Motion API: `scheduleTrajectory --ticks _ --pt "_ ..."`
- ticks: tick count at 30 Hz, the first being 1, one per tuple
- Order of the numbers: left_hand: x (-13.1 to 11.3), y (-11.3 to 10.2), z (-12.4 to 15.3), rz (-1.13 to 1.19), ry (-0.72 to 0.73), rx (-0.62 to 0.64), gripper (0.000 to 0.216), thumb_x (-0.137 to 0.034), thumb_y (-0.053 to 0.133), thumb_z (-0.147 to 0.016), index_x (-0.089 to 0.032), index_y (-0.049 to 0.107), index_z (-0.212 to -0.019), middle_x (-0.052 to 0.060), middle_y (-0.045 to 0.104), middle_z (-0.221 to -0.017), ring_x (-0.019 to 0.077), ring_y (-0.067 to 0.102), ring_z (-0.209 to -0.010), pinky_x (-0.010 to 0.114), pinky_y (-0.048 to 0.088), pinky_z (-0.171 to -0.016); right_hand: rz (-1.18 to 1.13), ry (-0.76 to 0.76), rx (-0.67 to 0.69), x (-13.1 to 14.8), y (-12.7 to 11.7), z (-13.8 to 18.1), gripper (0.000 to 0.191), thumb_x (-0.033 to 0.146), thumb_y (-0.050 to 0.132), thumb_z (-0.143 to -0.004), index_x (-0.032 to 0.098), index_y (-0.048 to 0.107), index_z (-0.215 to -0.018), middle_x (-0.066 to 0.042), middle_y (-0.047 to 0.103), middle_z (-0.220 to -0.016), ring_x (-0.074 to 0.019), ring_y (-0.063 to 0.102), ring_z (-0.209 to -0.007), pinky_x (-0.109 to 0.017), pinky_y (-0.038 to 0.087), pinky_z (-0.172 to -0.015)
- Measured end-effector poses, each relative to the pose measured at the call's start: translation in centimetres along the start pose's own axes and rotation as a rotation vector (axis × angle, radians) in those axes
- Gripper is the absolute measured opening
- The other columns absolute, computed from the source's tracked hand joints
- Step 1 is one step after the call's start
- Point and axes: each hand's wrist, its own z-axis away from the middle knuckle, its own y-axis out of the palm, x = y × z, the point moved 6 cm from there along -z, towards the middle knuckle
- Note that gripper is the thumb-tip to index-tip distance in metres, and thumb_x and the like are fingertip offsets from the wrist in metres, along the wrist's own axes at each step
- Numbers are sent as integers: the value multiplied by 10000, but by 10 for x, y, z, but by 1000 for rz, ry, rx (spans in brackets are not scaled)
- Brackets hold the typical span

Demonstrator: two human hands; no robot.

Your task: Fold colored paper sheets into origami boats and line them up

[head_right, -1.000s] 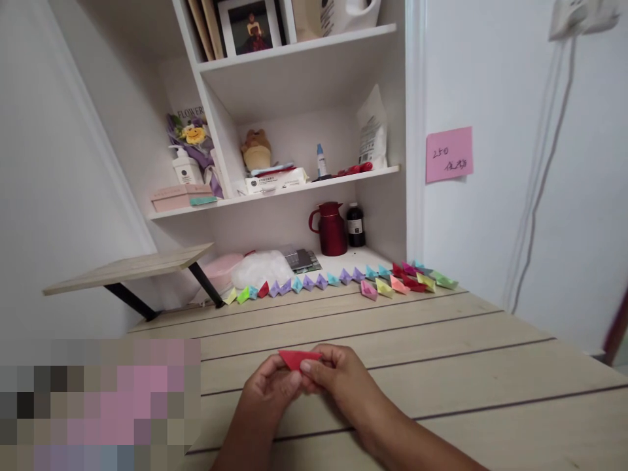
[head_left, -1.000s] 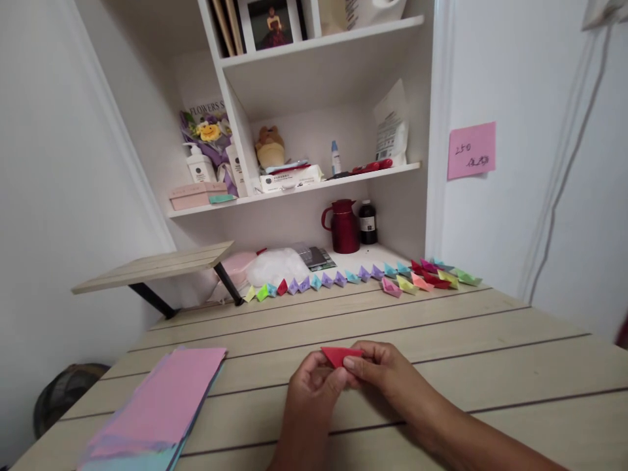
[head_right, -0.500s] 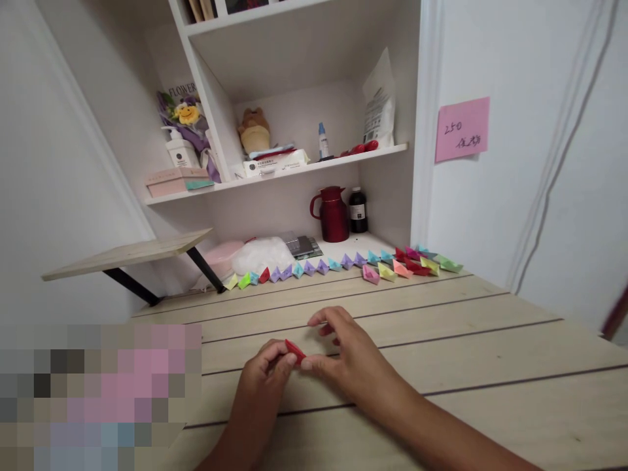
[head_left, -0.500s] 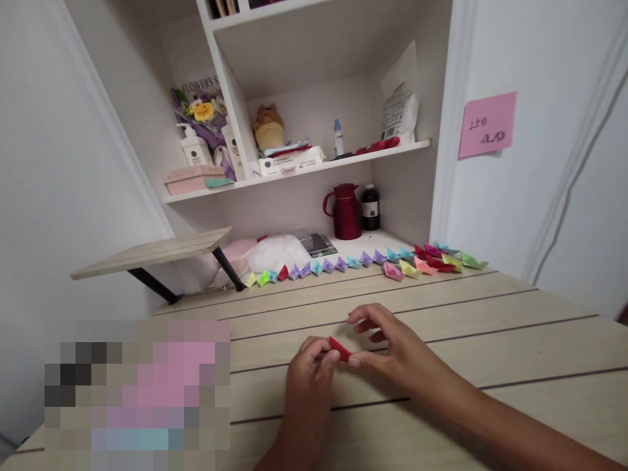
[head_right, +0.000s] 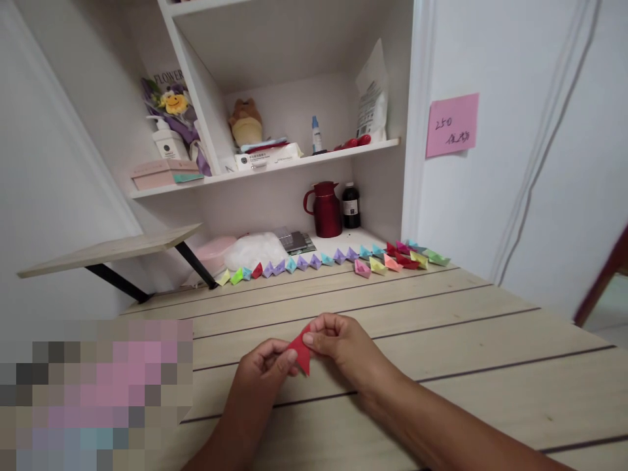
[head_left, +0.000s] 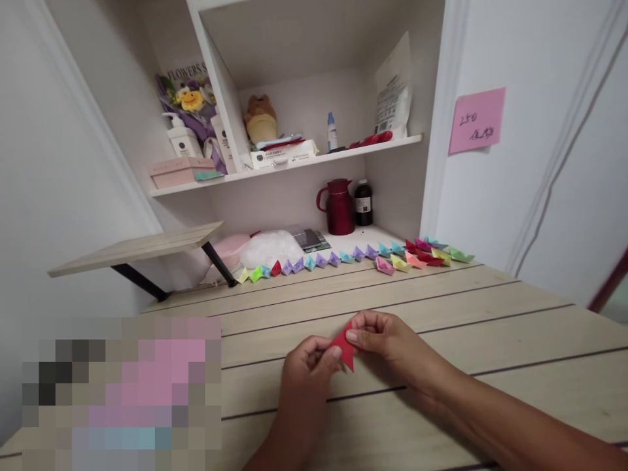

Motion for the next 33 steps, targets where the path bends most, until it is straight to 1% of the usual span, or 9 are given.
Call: scheduleTrajectory --ticks 3,7,13,17,21,23,25,29,33 --pt "8 -3 -2 93 -42 -56 216 -371 669 -721 -165 661 -658 19 647 -561 160 591 -560 260 446 -590 -61 25 19 -2 3 1 279 390 771 -643 168 603 -667 14 607 -583 -131 508 -571 -272 374 -595" --pt "12 -5 -4 220 -65 -97 214 -354 724 -671 -152 672 -717 18 660 -564 137 574 -513 246 437 -566 -43 25 15 -3 2 0 298 387 791 -621 165 597 -663 22 600 -594 -121 490 -576 -264 357 -597" --pt "4 -8 -1 251 -115 -60 224 -342 755 -656 -142 693 -736 4 629 -542 137 563 -548 247 437 -607 -14 -4 19 -3 1 -1 318 415 794 -629 169 600 -685 4 629 -640 -144 533 -611 -286 392 -623" --pt "3 -13 -1 388 -147 -41 256 -358 766 -682 -126 702 -770 6 621 -605 116 527 -580 238 419 -643 -16 -68 32 6 7 3 354 507 707 -735 167 616 -706 -16 648 -692 -159 575 -678 -304 432 -707" --pt "5 -12 -2 645 -161 58 258 -355 763 -727 -117 694 -796 19 605 -696 108 506 -639 241 404 -689 -41 -97 45 13 9 6 386 557 622 -805 199 648 -945 -51 671 -943 -195 610 -870 -331 450 -815" --pt "3 -10 -2 691 -147 117 218 -328 740 -766 -121 696 -819 35 621 -742 122 524 -697 249 398 -731 -33 -99 74 12 11 7 396 502 668 -792 224 623 -1071 -59 657 -1053 -213 603 -966 -355 440 -874" --pt "0 -7 -1 708 -128 177 194 -316 710 -800 -128 701 -849 57 651 -800 145 552 -763 265 391 -779 -53 -101 150 11 15 8 449 422 726 -763 240 594 -1151 -61 645 -1104 -218 608 -984 -377 436 -904" --pt "-3 -3 0 712 -120 249 202 -326 666 -836 -130 706 -868 90 684 -870 193 590 -840 309 385 -838 -151 -115 327 10 28 11 496 321 748 -755 234 574 -1211 -55 676 -1030 -205 633 -935 -386 447 -909" --pt "-5 -1 1 708 -114 273 165 -285 638 -859 -132 694 -831 92 685 -860 209 597 -882 323 388 -856 -166 -116 303 11 29 11 402 306 747 -754 226 630 -1130 -43 694 -978 -185 634 -913 -352 457 -879"
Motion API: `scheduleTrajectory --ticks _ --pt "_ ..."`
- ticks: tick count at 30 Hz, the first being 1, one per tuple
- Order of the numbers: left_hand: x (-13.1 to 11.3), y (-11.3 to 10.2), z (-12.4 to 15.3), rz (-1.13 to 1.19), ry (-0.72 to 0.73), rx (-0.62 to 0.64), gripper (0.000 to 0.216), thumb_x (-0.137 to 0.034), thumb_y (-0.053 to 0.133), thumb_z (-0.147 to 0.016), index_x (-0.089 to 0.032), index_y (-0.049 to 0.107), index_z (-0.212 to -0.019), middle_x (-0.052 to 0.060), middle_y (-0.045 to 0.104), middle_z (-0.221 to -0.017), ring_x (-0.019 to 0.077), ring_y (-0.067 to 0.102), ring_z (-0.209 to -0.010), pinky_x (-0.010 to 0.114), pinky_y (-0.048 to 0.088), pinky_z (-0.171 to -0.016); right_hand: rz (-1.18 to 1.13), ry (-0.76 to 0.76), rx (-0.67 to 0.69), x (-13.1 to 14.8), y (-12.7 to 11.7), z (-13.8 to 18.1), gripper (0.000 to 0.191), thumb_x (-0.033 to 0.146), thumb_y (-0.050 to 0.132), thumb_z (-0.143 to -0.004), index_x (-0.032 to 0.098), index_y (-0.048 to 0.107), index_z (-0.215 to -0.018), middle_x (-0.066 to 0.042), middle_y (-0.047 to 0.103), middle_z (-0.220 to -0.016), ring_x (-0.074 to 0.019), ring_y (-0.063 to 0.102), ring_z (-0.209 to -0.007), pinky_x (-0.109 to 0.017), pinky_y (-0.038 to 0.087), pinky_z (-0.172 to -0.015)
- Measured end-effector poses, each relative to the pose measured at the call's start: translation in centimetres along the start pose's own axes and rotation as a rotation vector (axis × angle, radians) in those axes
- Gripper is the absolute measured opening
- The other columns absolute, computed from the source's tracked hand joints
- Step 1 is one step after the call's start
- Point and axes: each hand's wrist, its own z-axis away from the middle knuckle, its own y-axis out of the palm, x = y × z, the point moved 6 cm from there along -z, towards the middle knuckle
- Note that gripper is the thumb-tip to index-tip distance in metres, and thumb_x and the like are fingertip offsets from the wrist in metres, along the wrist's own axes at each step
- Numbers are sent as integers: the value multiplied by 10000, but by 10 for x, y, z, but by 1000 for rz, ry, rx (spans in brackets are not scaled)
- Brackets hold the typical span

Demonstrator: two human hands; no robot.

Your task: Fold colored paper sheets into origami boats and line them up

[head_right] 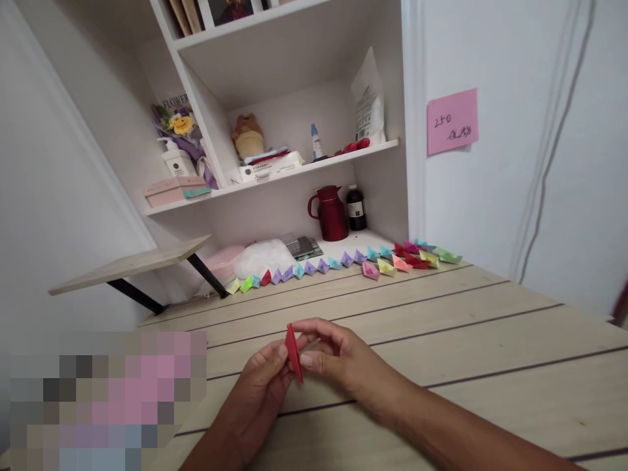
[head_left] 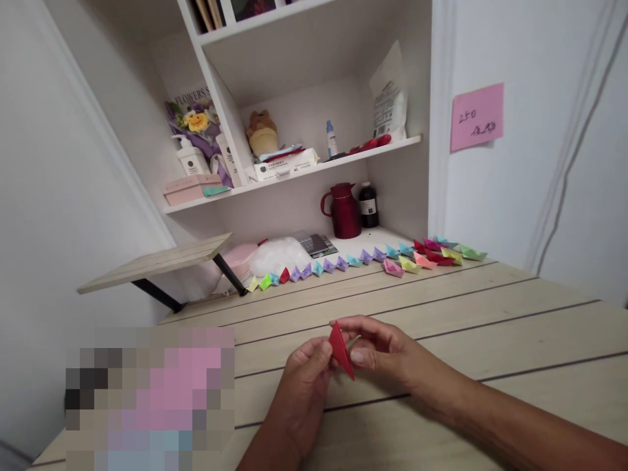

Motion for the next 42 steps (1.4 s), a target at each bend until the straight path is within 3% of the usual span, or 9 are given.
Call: scheduleTrajectory --ticks 8,12,19,24,30,33,38,42 --pt "-2 5 1 -20 15 20 179 -246 618 -870 -134 656 -735 51 634 -749 174 571 -815 296 386 -835 54 21 -60 2 -3 2 299 395 700 -796 206 689 -1027 -39 705 -852 -167 626 -779 -322 479 -772" --pt "-1 3 1 -23 14 -7 147 -237 647 -848 -128 664 -750 38 613 -746 152 542 -781 277 383 -817 51 4 -36 3 -3 2 271 354 727 -774 213 700 -1004 -37 707 -914 -165 623 -826 -313 467 -803" --pt "1 0 1 -20 7 11 153 -249 645 -849 -127 668 -758 46 625 -766 155 551 -788 284 388 -834 86 21 -60 5 -3 1 209 329 709 -760 171 713 -897 -28 690 -757 -149 580 -703 -303 451 -721" --pt "1 1 0 -50 19 -3 152 -265 644 -847 -131 694 -797 72 670 -822 194 590 -872 317 397 -880 188 -26 -88 6 -4 0 192 288 659 -778 175 682 -932 -14 666 -777 -140 568 -705 -289 436 -708" --pt "2 4 -1 -173 24 -48 220 -326 710 -784 -136 733 -892 106 699 -1021 268 575 -1061 372 365 -983 366 -43 -156 1 -3 5 278 193 609 -770 206 594 -1048 51 534 -658 -103 446 -579 -228 358 -544" --pt "4 1 0 -172 41 -118 250 -346 760 -730 -145 741 -878 109 667 -1141 283 537 -1140 371 356 -1010 387 -84 -195 4 -2 7 186 173 589 -769 217 576 -949 47 517 -675 -110 459 -607 -224 368 -545" --pt "11 3 3 -38 -55 -82 260 -354 742 -758 -134 722 -894 112 706 -950 237 627 -940 378 435 -924 528 -193 -204 14 -4 6 106 169 593 -768 220 652 -841 -17 548 -887 -152 538 -747 -281 443 -659" --pt "13 4 4 -2 -122 -94 314 -381 754 -744 -111 712 -898 142 711 -951 231 647 -900 386 463 -901 674 -272 -208 20 -8 7 135 165 589 -792 234 704 -792 -36 542 -896 -198 553 -871 -310 452 -734"
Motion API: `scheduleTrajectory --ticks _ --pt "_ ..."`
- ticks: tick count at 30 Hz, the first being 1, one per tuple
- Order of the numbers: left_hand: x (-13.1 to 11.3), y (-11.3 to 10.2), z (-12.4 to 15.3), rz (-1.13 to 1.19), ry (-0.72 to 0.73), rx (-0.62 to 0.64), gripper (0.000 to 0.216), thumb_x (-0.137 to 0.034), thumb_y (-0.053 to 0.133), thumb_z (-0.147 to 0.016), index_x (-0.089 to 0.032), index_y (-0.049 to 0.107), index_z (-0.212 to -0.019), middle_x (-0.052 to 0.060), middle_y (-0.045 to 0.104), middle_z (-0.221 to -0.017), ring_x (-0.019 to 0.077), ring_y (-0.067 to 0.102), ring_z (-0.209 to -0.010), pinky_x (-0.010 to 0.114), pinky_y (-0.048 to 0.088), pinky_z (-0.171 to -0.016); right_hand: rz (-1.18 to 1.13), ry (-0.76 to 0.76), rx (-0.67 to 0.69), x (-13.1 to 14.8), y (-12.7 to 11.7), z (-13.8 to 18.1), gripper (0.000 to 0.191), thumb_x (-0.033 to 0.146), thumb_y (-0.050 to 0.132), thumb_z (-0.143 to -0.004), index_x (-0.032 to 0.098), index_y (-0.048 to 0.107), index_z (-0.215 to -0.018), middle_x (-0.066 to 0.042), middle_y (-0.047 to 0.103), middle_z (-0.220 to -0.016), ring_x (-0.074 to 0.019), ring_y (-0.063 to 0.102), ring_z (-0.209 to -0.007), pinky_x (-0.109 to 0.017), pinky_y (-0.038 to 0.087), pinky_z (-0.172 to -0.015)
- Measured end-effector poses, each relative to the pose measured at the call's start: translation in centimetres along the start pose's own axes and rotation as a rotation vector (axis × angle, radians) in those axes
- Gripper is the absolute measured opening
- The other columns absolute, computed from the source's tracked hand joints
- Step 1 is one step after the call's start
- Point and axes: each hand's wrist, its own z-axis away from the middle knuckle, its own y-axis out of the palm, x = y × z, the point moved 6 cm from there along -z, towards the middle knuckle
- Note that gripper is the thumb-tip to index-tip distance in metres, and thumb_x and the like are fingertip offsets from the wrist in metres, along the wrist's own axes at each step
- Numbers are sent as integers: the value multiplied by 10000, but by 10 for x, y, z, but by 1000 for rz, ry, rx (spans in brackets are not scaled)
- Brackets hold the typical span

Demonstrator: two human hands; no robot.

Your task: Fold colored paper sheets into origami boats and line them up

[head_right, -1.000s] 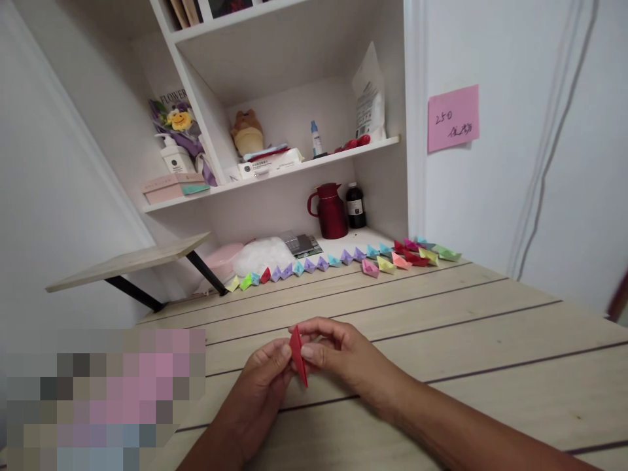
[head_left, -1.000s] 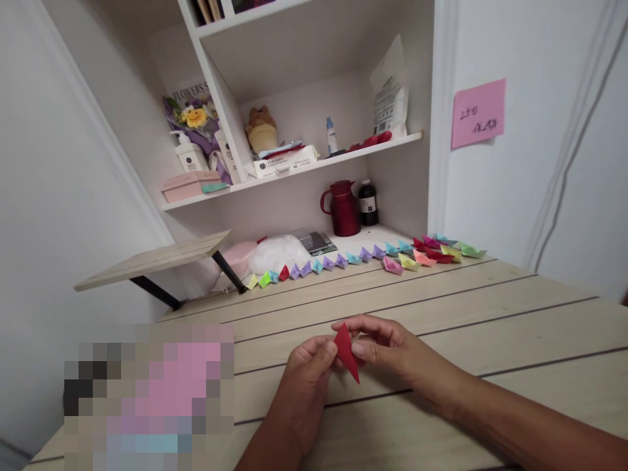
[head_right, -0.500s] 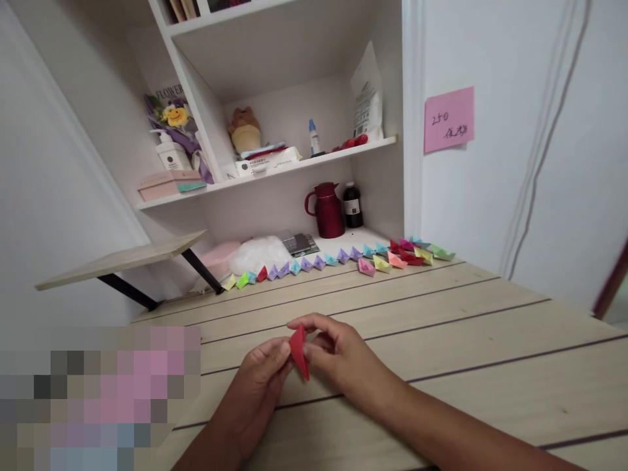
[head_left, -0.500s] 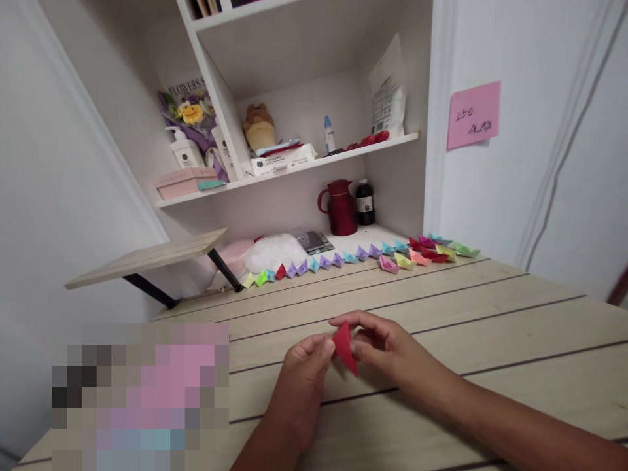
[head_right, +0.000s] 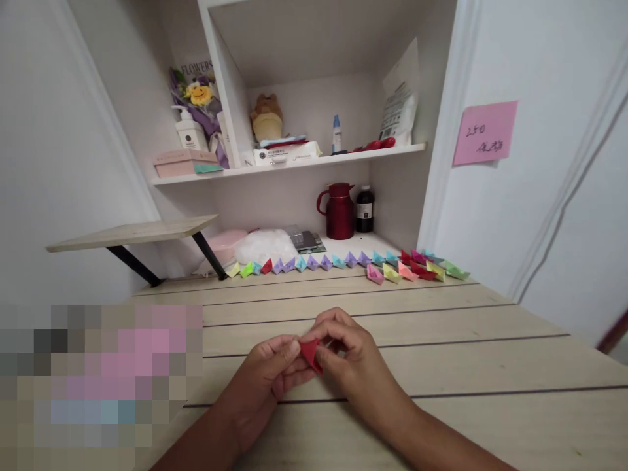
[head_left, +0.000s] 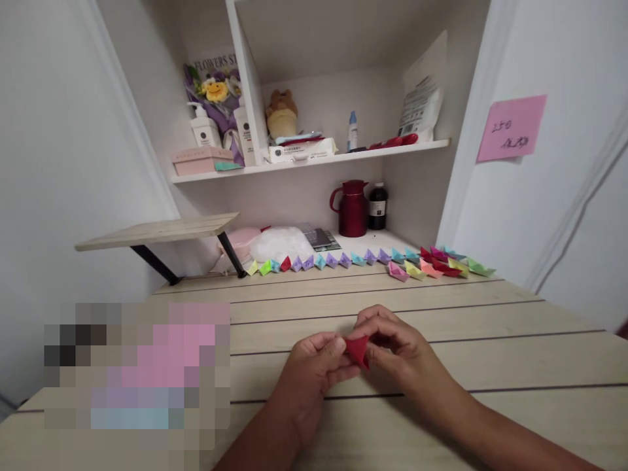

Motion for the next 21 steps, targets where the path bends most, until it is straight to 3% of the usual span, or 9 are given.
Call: scheduleTrajectory --ticks 8,14,18,21 --pt "3 0 -1 65 3 -34 414 -388 751 -747 -74 697 -1011 192 716 -1009 248 672 -917 405 468 -921 302 -184 70 4 4 6 238 84 491 -833 230 675 -797 -59 572 -919 -191 576 -827 -301 457 -686" --pt "8 -7 -3 82 54 -114 363 -338 824 -657 -90 709 -895 143 732 -896 249 691 -846 425 500 -891 449 -251 125 10 12 8 248 86 464 -854 225 650 -768 -68 584 -914 -182 578 -793 -288 457 -654" --pt "11 -12 -6 49 92 -222 377 -340 850 -607 -91 706 -851 129 732 -838 245 697 -771 419 537 -815 330 -173 166 4 12 3 216 129 498 -852 241 679 -818 -68 583 -973 -202 582 -886 -309 475 -744" --pt "11 -16 -8 32 118 -273 379 -330 857 -583 -91 708 -837 123 734 -815 241 696 -754 400 549 -781 104 35 109 -15 4 -2 228 245 583 -836 270 650 -1052 -70 572 -1106 -226 574 -980 -347 484 -820"
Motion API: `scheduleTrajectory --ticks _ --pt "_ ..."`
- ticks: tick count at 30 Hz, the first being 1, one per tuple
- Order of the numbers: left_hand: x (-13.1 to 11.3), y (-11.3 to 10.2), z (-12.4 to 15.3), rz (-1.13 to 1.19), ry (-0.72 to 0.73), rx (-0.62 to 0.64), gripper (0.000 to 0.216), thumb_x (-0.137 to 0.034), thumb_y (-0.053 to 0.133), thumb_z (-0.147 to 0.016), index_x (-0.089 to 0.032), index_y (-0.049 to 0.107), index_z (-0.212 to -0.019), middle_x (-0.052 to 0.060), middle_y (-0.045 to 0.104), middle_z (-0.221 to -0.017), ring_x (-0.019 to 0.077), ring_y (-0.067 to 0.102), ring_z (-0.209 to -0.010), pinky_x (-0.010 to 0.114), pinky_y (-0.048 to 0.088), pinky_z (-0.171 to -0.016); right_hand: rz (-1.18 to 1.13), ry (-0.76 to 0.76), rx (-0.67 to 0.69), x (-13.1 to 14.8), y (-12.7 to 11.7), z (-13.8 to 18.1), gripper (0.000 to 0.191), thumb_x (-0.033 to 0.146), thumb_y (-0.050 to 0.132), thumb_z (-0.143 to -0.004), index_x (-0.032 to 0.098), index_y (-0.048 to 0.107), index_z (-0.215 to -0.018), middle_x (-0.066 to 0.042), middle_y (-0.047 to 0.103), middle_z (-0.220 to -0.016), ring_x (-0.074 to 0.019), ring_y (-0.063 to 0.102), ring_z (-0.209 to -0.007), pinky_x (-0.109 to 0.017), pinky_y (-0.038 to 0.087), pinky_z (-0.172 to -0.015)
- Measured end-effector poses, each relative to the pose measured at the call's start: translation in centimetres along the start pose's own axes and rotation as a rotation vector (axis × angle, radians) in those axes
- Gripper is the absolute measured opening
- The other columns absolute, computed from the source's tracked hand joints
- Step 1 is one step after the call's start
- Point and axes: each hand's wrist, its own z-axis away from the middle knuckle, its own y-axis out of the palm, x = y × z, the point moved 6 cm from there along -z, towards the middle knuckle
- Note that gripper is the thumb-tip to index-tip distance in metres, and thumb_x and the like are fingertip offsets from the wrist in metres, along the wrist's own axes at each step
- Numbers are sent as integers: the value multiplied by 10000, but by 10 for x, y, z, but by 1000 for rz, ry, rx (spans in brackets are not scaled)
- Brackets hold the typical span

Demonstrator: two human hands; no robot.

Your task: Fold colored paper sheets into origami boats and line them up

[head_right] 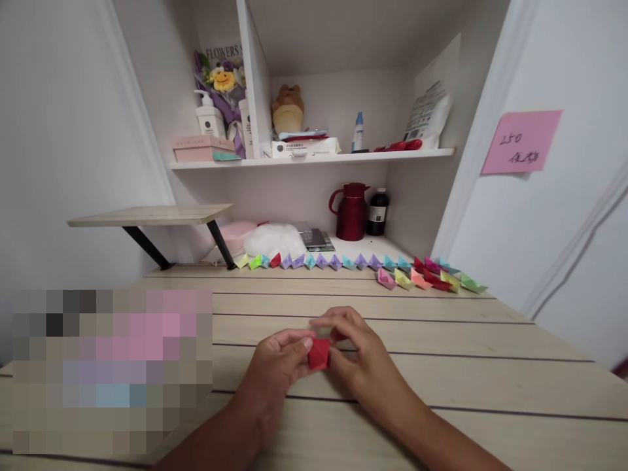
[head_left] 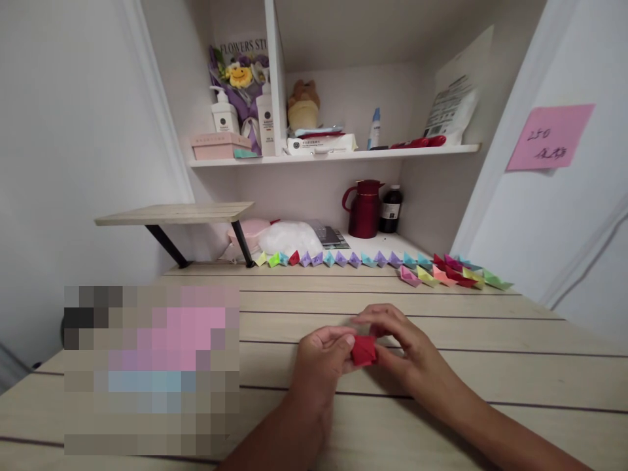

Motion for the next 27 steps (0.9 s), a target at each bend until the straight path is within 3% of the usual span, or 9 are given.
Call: scheduleTrajectory --ticks 3,6,8,14,22,27 --pt "-1 -2 -1 -15 15 -15 366 -323 854 -573 -93 715 -823 116 737 -781 243 697 -762 377 549 -767 -291 249 -45 -20 -2 0 402 411 626 -825 262 560 -1193 -74 601 -1152 -240 589 -1004 -380 481 -858" --pt "-8 -5 -1 -57 63 -57 315 -299 837 -582 -101 724 -800 110 745 -782 227 694 -732 339 544 -724 -433 396 8 -22 3 3 425 567 525 -864 194 617 -1046 -68 671 -958 -236 622 -915 -390 460 -873" --pt "-15 -6 0 -128 121 -93 251 -272 804 -613 -107 732 -789 98 746 -749 205 683 -676 303 529 -668 -443 405 64 -16 7 4 459 616 513 -851 171 621 -886 -53 663 -816 -222 626 -818 -366 465 -817" --pt "-27 4 7 -303 221 -86 128 -198 722 -667 -148 758 -779 66 754 -739 179 657 -640 255 487 -608 -351 366 74 -21 10 5 369 466 762 -695 181 541 -770 3 630 -691 -143 557 -645 -257 393 -599" --pt "-24 2 6 -318 202 -84 155 -242 733 -663 -149 754 -784 46 722 -641 175 644 -612 261 497 -610 -359 425 91 -26 12 6 241 331 767 -639 164 597 -681 -4 656 -594 -124 534 -548 -238 346 -521" --pt "-19 0 4 -304 145 -70 240 -304 760 -662 -131 739 -827 49 709 -642 172 643 -608 277 511 -624 -395 535 45 -29 13 9 245 324 747 -629 181 550 -602 13 621 -512 -112 521 -458 -224 294 -453"
